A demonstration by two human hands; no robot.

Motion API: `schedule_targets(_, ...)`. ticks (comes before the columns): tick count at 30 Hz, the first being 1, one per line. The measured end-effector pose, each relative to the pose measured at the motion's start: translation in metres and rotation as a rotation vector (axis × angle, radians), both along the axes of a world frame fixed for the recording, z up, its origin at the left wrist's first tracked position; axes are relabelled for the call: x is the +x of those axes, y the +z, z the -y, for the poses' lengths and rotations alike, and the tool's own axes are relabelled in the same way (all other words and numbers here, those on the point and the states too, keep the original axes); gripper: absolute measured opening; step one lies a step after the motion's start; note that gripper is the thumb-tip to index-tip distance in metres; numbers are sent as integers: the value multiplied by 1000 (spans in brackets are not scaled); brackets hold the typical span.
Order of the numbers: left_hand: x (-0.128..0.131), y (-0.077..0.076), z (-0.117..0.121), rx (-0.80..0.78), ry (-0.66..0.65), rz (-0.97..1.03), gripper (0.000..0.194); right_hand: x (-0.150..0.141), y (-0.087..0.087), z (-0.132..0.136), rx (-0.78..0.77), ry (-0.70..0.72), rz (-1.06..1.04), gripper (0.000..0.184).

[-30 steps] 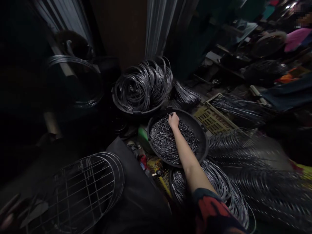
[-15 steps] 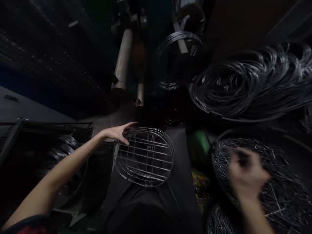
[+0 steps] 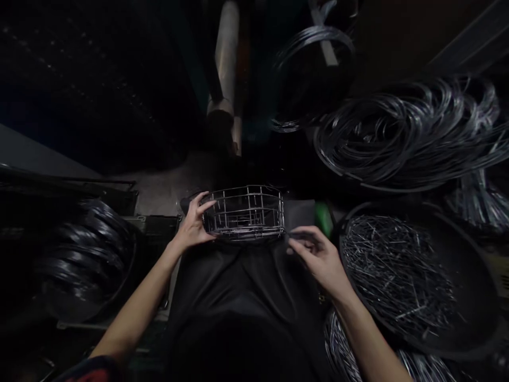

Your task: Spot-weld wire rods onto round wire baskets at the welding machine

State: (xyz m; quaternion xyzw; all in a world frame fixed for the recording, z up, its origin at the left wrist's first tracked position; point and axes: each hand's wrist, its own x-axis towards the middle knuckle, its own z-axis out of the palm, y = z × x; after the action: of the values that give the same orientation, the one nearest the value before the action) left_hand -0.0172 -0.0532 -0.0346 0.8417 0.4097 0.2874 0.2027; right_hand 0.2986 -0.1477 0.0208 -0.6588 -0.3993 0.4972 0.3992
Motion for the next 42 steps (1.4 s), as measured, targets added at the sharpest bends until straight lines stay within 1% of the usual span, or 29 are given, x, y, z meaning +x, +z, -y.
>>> schedule_targets(2,0,2,0,-22,-11,-1,77,-20,25,-25,-52,289,12,38)
schedule_targets(3,1,5,0,-37,-14,-13,74,-31,32,-37,-57,417,54,36)
schedule_targets(4,2,8,1,-52,-12,-32,74,-41,36,-49,-31,512,123,35)
schedule_targets(5,4,11,2,-68,-2,-54,76,-49,38,-59,31,573,220,35)
schedule_targets(7,10,14,5,-100,40,-90,81,-63,36,-73,219,638,486,34)
schedule_targets(9,14,13,8,-112,101,-92,82,-72,29,-76,390,714,777,36)
schedule_targets(11,17,12,10,-98,146,-69,79,-78,22,-70,477,823,1026,42)
schedule_targets(13,17,10,12,-75,163,-47,77,-81,16,-62,506,890,1189,43)
schedule_targets(15,15,10,14,-56,165,-32,74,-82,12,-55,532,907,1273,42)
schedule_targets(17,13,13,14,-36,160,-18,71,-80,9,-52,590,896,1302,43)
schedule_targets(19,11,19,11,0,149,-13,69,-77,7,-53,697,847,1298,40)
schedule_targets(22,11,30,0,79,146,-13,67,-72,8,-62,868,730,1262,30)
schedule_targets(24,12,36,-11,126,147,-9,66,-69,10,-72,934,688,1238,28)
schedule_targets(27,15,40,-27,145,149,0,67,-67,13,-89,970,676,1225,27)
schedule_targets(31,17,38,-41,129,152,3,69,-64,12,-108,1023,682,1185,27)
schedule_targets(36,19,35,-51,139,164,13,70,-61,7,-123,1048,695,1163,27)
schedule_targets(42,18,34,-62,150,172,31,75,-62,9,-136,1070,689,1178,28)
